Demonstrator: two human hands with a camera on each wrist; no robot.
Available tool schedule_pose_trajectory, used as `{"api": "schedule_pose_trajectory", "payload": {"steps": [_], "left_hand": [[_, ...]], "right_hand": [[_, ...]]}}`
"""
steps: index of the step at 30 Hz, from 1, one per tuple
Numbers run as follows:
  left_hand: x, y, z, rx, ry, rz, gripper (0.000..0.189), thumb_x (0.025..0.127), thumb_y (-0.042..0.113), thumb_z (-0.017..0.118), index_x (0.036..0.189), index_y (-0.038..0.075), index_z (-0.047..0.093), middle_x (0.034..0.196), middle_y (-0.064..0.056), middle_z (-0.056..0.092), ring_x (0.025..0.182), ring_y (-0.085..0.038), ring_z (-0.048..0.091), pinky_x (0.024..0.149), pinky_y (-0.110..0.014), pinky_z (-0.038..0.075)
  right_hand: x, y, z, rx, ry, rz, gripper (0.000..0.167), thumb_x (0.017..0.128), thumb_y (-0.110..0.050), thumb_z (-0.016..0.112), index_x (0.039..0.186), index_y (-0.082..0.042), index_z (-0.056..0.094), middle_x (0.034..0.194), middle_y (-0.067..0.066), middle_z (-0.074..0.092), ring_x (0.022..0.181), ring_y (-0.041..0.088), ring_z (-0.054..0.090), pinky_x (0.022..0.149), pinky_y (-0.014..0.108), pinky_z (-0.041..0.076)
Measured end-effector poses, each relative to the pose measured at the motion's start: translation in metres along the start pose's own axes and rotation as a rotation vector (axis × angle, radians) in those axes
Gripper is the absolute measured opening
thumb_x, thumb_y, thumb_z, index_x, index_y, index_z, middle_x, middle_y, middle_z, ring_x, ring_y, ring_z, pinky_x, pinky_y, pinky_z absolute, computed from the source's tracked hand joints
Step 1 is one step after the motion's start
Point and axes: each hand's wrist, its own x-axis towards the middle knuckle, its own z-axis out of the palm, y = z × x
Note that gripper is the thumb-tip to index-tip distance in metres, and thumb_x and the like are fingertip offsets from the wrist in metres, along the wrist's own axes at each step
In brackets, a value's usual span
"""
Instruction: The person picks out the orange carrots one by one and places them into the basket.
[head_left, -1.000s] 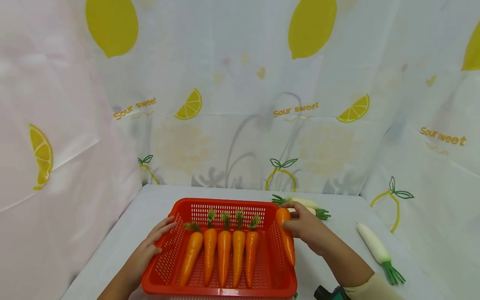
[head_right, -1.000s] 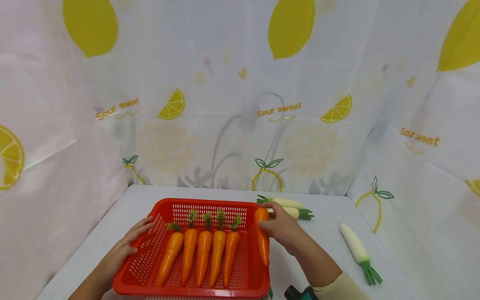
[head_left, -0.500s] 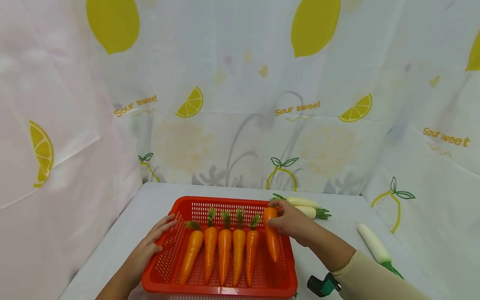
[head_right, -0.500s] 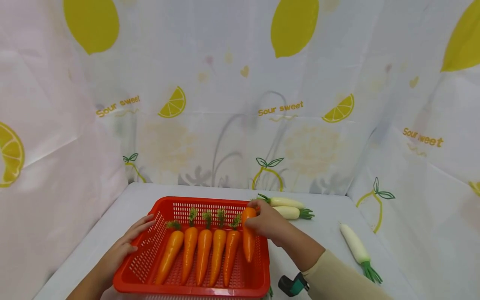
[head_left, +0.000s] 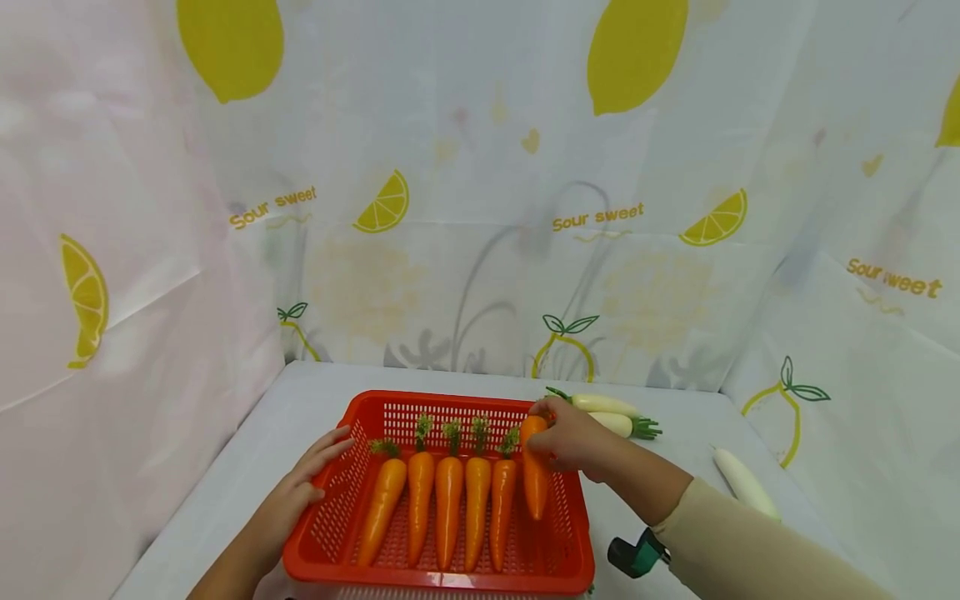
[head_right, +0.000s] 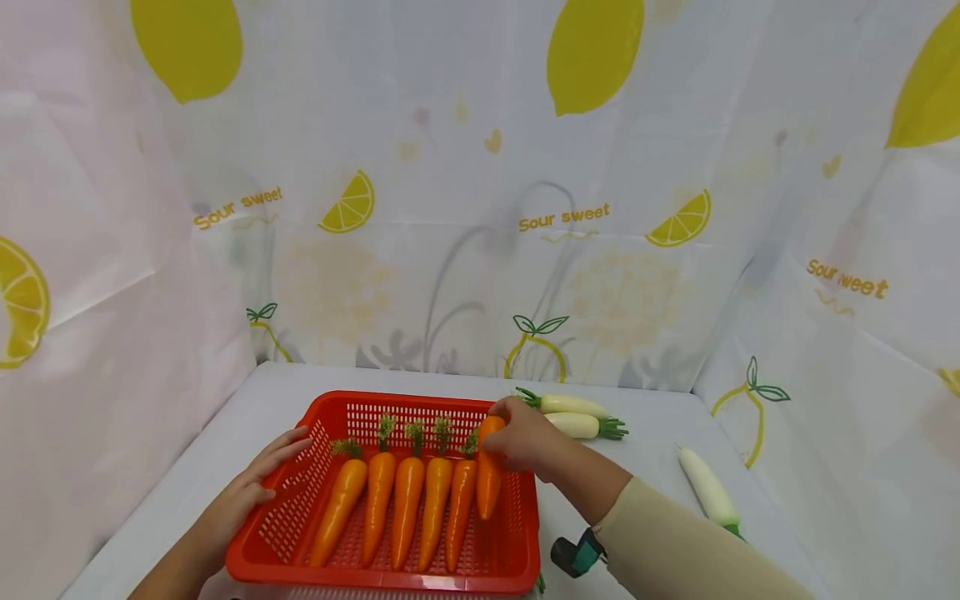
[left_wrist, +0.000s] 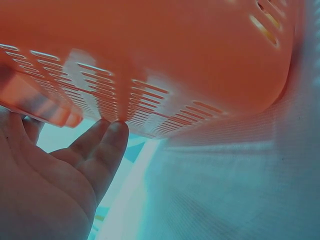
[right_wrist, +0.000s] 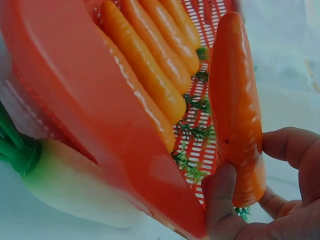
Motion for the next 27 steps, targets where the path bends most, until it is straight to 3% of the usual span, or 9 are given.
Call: {"api": "schedule_pose_trajectory", "payload": {"steps": [7,14,23,27], "left_hand": [[-0.0035,-0.0012,0.0011,0.021,-0.011,0.012,0.072,0.089,-0.007,0.034,0.16,0.009,0.042,0.175,-0.002,0.013,0.153,-0.031,0.015,0.095,-0.028,0.054],[-0.0012,0.0007,0.0006,0.017,-0.009,0.013,0.074,0.088,-0.007,0.034,0.159,0.009,0.042,0.175,-0.002,0.012,0.157,-0.042,0.005,0.094,-0.028,0.055],[-0.0004,0.001,0.0012,0.015,0.001,0.005,0.074,0.087,-0.007,0.035,0.159,0.009,0.043,0.175,-0.003,0.012,0.157,-0.042,0.006,0.094,-0.028,0.055],[-0.0007,0.0011,0.0016,0.011,-0.002,0.009,0.074,0.087,-0.007,0.035,0.159,0.009,0.043,0.175,-0.003,0.012,0.157,-0.043,0.006,0.094,-0.029,0.055]], "right_hand": [[-0.0027,-0.004,0.0059,-0.042,-0.008,0.016,0.049,0.087,-0.005,0.074,0.131,-0.005,0.053,0.121,0.017,0.06,0.101,0.029,0.065,0.079,0.045,0.063],[-0.0018,-0.0031,0.0068,-0.086,0.0,0.018,0.05,0.086,-0.005,0.077,0.131,-0.006,0.056,0.118,0.015,0.063,0.097,0.027,0.066,0.077,0.042,0.063],[-0.0037,-0.0001,0.0082,-0.067,-0.009,-0.014,0.051,0.085,-0.001,0.075,0.131,-0.004,0.055,0.117,0.016,0.062,0.096,0.027,0.066,0.075,0.041,0.063],[-0.0064,0.0003,0.0102,-0.12,-0.011,-0.041,0.052,0.085,0.0,0.074,0.133,-0.005,0.055,0.114,0.014,0.062,0.093,0.026,0.065,0.072,0.039,0.061]]}}
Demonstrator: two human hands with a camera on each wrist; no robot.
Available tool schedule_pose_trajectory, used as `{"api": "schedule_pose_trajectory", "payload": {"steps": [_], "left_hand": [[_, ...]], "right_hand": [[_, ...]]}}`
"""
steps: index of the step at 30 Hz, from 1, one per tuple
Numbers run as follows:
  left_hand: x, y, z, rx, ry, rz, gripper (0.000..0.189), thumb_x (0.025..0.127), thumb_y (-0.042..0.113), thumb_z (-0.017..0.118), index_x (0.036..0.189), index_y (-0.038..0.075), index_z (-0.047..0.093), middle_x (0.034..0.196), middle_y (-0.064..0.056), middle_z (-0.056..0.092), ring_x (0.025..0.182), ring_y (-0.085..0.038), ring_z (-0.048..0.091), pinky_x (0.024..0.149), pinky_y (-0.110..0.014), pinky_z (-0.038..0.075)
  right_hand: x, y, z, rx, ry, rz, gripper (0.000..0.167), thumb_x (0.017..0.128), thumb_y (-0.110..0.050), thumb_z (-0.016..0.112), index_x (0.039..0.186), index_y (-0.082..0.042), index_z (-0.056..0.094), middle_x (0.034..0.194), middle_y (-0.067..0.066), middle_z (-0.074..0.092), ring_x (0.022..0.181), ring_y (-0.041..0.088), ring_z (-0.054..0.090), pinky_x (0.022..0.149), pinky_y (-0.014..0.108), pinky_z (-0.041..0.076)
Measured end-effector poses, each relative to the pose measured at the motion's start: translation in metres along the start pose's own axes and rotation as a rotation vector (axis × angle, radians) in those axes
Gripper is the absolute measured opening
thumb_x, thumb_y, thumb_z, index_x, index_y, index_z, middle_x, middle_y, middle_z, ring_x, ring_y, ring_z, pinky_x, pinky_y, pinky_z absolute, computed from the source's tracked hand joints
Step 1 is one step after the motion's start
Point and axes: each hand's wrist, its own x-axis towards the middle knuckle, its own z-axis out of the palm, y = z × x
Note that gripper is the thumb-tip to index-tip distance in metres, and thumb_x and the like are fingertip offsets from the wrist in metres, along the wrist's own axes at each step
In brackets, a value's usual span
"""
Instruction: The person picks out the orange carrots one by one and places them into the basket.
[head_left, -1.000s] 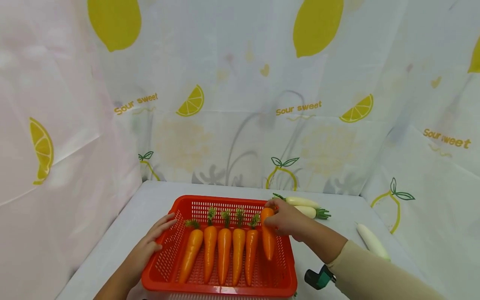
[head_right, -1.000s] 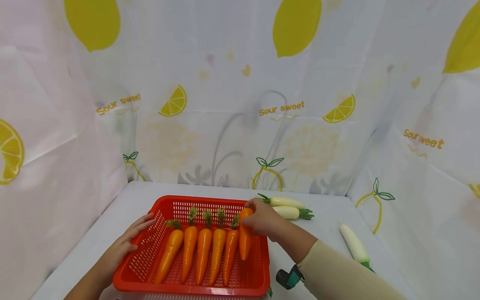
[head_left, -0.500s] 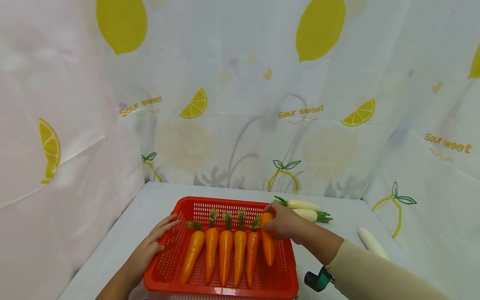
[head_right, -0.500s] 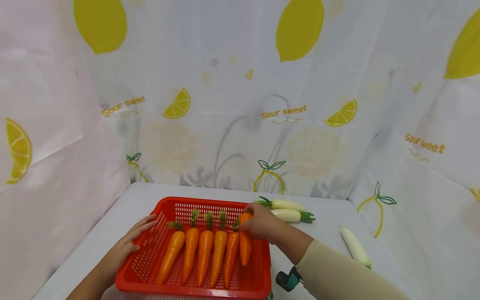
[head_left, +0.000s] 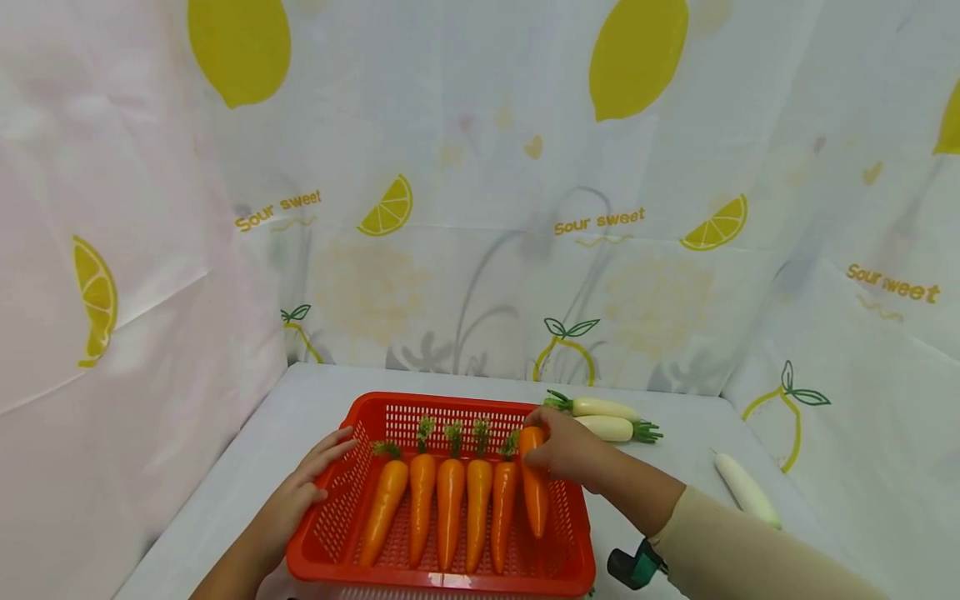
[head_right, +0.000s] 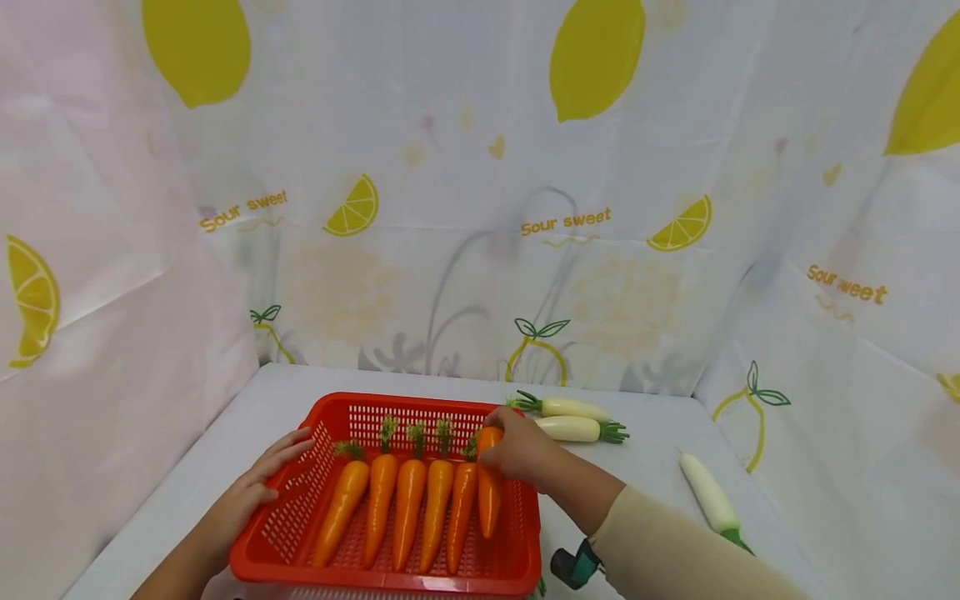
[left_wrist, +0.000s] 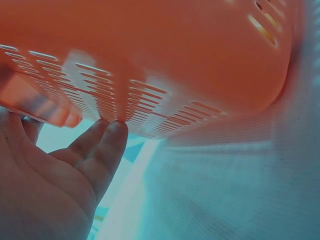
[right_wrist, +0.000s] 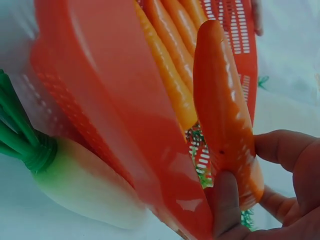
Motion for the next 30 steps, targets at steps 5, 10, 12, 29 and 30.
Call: {"api": "schedule_pose_trajectory", "payload": {"steps": [5,10,12,29,30], "left_hand": [[0.0004,0.0018,0.0003,-0.004,0.0,0.009,0.074,0.087,-0.007,0.035,0.159,0.009,0.042,0.175,-0.003,0.012,0.157,-0.042,0.006,0.094,-0.029,0.055],[0.0008,0.0022,0.0004,-0.008,-0.007,0.013,0.074,0.087,-0.007,0.034,0.159,0.008,0.042,0.175,-0.003,0.011,0.157,-0.042,0.006,0.094,-0.028,0.055],[0.0011,0.0021,0.0004,-0.014,-0.01,0.011,0.074,0.087,-0.007,0.034,0.16,0.008,0.041,0.175,-0.003,0.011,0.157,-0.042,0.006,0.094,-0.029,0.054],[0.0004,0.0005,-0.0021,-0.041,-0.015,-0.028,0.074,0.09,-0.006,0.034,0.162,0.008,0.037,0.176,-0.003,0.007,0.157,-0.044,0.007,0.094,-0.037,0.059],[0.0002,0.0003,-0.0019,-0.039,-0.014,-0.027,0.074,0.089,-0.006,0.034,0.162,0.008,0.037,0.176,-0.003,0.008,0.157,-0.043,0.007,0.093,-0.036,0.059]], "right_hand": [[-0.0005,-0.0014,0.0013,-0.174,0.035,-0.044,0.053,0.083,-0.005,0.077,0.133,-0.01,0.06,0.111,0.011,0.064,0.09,0.024,0.062,0.07,0.036,0.055],[-0.0001,-0.0019,0.0013,-0.243,0.045,-0.045,0.051,0.084,-0.009,0.079,0.132,-0.013,0.063,0.125,0.018,0.062,0.084,0.025,0.058,0.068,0.036,0.049],[0.0003,-0.0013,0.0014,-0.228,0.039,-0.033,0.049,0.085,-0.009,0.078,0.132,-0.013,0.063,0.129,0.02,0.06,0.079,0.024,0.056,0.065,0.035,0.047],[-0.0045,0.0023,-0.0059,-0.05,0.001,-0.005,0.053,0.087,-0.013,0.079,0.137,-0.01,0.06,0.121,0.017,0.062,0.088,0.027,0.067,0.076,0.038,0.059],[-0.0047,0.0036,-0.0063,-0.035,0.002,-0.002,0.054,0.087,-0.013,0.08,0.137,-0.011,0.06,0.122,0.017,0.062,0.09,0.028,0.068,0.077,0.039,0.06]]}}
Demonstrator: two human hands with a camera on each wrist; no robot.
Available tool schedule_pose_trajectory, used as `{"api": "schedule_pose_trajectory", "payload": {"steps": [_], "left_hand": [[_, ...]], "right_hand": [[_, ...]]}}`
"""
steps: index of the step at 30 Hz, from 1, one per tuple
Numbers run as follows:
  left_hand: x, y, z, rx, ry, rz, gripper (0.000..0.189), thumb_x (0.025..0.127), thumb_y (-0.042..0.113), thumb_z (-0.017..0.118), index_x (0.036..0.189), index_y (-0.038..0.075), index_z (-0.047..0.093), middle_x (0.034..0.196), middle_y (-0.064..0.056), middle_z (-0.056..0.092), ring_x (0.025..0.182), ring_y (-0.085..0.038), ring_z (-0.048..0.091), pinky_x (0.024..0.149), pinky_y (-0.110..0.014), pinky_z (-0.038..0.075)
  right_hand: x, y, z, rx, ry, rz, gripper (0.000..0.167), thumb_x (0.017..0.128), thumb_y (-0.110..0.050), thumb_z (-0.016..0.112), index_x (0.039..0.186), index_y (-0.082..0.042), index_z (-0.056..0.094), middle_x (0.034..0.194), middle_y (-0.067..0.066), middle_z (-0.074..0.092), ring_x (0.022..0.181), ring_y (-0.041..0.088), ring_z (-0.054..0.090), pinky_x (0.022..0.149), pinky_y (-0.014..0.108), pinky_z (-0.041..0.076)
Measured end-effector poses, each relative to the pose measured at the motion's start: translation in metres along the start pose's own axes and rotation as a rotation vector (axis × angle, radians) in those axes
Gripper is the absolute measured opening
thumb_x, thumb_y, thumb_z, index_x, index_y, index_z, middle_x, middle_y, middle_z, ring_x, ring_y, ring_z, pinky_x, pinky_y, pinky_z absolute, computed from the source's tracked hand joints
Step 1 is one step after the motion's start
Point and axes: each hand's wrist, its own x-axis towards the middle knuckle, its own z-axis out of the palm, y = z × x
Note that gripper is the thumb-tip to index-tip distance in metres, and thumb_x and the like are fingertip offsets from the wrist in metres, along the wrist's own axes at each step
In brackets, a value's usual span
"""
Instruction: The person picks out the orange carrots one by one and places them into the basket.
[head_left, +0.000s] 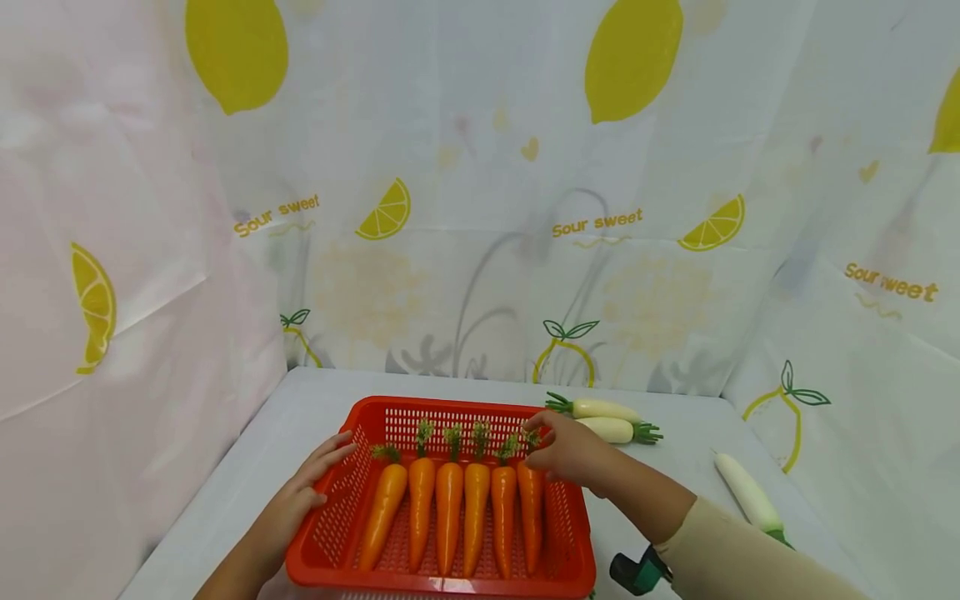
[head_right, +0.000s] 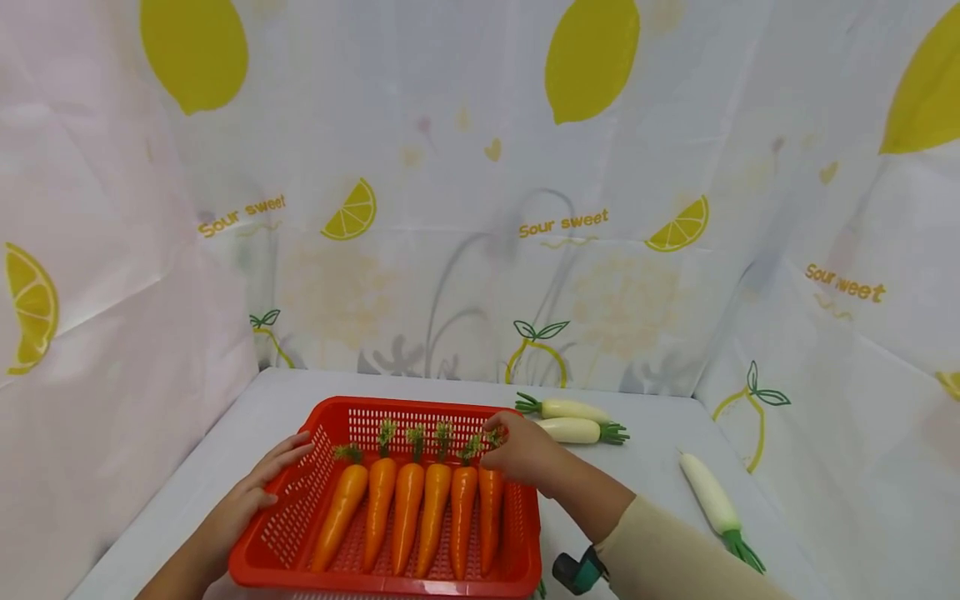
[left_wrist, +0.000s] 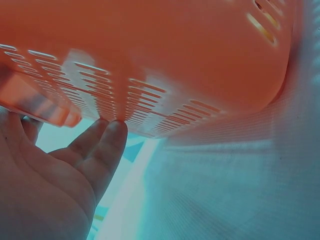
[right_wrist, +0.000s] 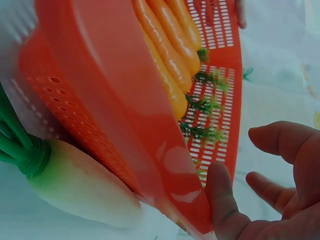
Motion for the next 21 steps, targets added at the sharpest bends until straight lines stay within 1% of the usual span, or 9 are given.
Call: {"api": "schedule_pose_trajectory", "payload": {"steps": [4,7,9,12,14,15,17,18,21], "left_hand": [[-0.002,-0.001,0.001,0.005,0.001,0.01,0.074,0.089,-0.006,0.035,0.161,0.008,0.038,0.175,-0.003,0.009,0.156,-0.042,0.008,0.093,-0.035,0.058],[-0.003,-0.001,0.001,0.013,-0.003,0.024,0.073,0.089,-0.006,0.034,0.161,0.008,0.039,0.175,-0.002,0.009,0.155,-0.042,0.008,0.093,-0.034,0.058],[-0.004,0.0,0.001,0.023,-0.003,0.04,0.073,0.089,-0.006,0.034,0.16,0.008,0.039,0.175,-0.002,0.01,0.156,-0.038,0.008,0.094,-0.033,0.057],[-0.007,0.0,0.0,0.044,0.006,0.058,0.073,0.089,-0.007,0.035,0.16,0.008,0.04,0.175,-0.001,0.012,0.156,-0.015,0.015,0.093,-0.029,0.056],[-0.009,-0.001,0.0,0.056,0.011,0.08,0.074,0.089,-0.009,0.035,0.16,0.009,0.04,0.175,-0.002,0.013,0.15,0.002,0.022,0.094,-0.027,0.055],[-0.011,-0.003,0.0,0.061,0.011,0.092,0.074,0.089,-0.009,0.034,0.16,0.008,0.04,0.175,-0.003,0.013,0.145,0.007,0.027,0.094,-0.028,0.055],[-0.013,-0.005,-0.001,0.065,0.019,0.107,0.071,0.092,-0.009,0.034,0.161,0.009,0.039,0.174,-0.004,0.013,0.138,0.012,0.034,0.093,-0.029,0.056],[-0.015,-0.006,-0.001,0.066,0.026,0.111,0.07,0.094,-0.008,0.034,0.161,0.009,0.039,0.174,-0.005,0.013,0.136,0.011,0.037,0.092,-0.03,0.057],[-0.02,-0.008,-0.003,0.065,0.051,0.087,0.061,0.102,-0.003,0.032,0.161,0.011,0.039,0.172,-0.005,0.015,0.132,0.009,0.045,0.09,-0.034,0.059]], "right_hand": [[0.0,0.008,-0.002,0.059,-0.004,0.003,0.057,0.088,-0.017,0.081,0.14,-0.012,0.058,0.129,0.018,0.061,0.094,0.028,0.069,0.081,0.041,0.062],[-0.003,0.014,-0.005,0.132,-0.011,-0.018,0.058,0.089,-0.018,0.08,0.142,-0.011,0.055,0.134,0.02,0.059,0.098,0.029,0.07,0.083,0.042,0.062],[-0.005,0.018,-0.008,0.186,-0.018,-0.046,0.058,0.091,-0.018,0.078,0.143,-0.009,0.054,0.135,0.021,0.058,0.102,0.032,0.07,0.084,0.044,0.061],[-0.01,0.024,-0.013,0.247,-0.014,-0.078,0.055,0.094,-0.018,0.074,0.143,-0.007,0.051,0.134,0.022,0.056,0.11,0.034,0.067,0.086,0.045,0.061],[-0.012,0.031,-0.017,0.267,0.003,-0.093,0.052,0.098,-0.019,0.069,0.144,-0.006,0.05,0.134,0.022,0.057,0.112,0.034,0.066,0.087,0.046,0.062],[-0.014,0.035,-0.019,0.277,0.014,-0.096,0.051,0.099,-0.019,0.067,0.145,-0.006,0.05,0.134,0.022,0.057,0.112,0.033,0.066,0.087,0.046,0.062],[-0.015,0.043,-0.024,0.295,0.043,-0.092,0.049,0.102,-0.021,0.064,0.146,-0.006,0.049,0.134,0.022,0.059,0.109,0.031,0.067,0.087,0.045,0.062],[-0.016,0.048,-0.026,0.306,0.055,-0.086,0.049,0.102,-0.022,0.063,0.147,-0.006,0.048,0.134,0.022,0.059,0.107,0.03,0.068,0.086,0.045,0.061],[-0.018,0.061,-0.033,0.348,0.099,-0.045,0.049,0.102,-0.025,0.064,0.145,-0.007,0.05,0.133,0.021,0.062,0.102,0.028,0.069,0.084,0.041,0.06]]}}
